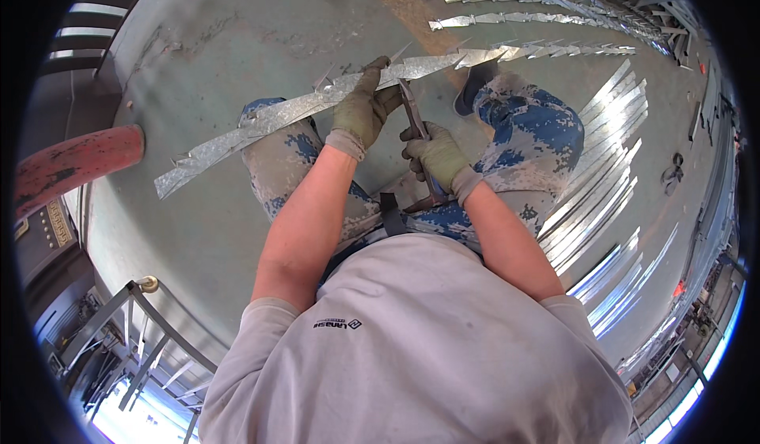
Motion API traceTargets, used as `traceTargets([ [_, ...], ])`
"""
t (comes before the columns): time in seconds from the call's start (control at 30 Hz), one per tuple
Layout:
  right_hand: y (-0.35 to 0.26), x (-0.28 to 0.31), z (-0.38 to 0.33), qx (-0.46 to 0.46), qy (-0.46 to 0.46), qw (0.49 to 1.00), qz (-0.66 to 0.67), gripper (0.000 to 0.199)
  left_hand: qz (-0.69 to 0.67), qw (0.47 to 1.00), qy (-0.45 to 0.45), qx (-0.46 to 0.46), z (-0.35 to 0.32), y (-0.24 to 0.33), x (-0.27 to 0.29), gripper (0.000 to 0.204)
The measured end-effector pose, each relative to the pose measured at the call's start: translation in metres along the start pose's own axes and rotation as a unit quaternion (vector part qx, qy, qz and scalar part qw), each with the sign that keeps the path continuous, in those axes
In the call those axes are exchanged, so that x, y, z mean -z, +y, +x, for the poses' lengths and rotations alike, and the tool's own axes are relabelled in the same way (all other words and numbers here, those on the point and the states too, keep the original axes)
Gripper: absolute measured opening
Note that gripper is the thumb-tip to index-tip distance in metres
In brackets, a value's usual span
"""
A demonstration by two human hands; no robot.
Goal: The person kneels on the floor and uses tin snips to cut a long silver metal strip into smaller pieces. The cut pieces fall onto the floor around the work area.
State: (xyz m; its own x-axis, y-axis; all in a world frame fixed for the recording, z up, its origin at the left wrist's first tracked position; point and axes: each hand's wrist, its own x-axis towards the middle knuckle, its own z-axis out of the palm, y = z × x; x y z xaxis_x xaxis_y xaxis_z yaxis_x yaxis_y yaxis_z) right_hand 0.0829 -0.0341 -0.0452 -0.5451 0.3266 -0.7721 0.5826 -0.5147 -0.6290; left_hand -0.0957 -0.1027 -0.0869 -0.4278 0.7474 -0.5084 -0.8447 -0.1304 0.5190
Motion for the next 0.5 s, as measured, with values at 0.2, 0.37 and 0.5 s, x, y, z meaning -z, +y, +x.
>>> traceTargets([
  [0.2,0.021,-0.001,0.021,0.056,0.077,0.982,-0.162,0.037,-0.008,1.0,-0.008,0.002,-0.001,-0.002,-0.001,0.043],
  [0.37,0.004,-0.023,0.009,0.049,0.176,0.907,-0.378,0.045,0.002,1.0,0.004,0.001,0.008,-0.004,0.007,0.045],
  [0.5,0.004,-0.027,0.01,0.039,0.205,0.877,-0.432,0.045,0.011,1.0,-0.002,-0.003,0.007,-0.006,0.007,0.046],
])
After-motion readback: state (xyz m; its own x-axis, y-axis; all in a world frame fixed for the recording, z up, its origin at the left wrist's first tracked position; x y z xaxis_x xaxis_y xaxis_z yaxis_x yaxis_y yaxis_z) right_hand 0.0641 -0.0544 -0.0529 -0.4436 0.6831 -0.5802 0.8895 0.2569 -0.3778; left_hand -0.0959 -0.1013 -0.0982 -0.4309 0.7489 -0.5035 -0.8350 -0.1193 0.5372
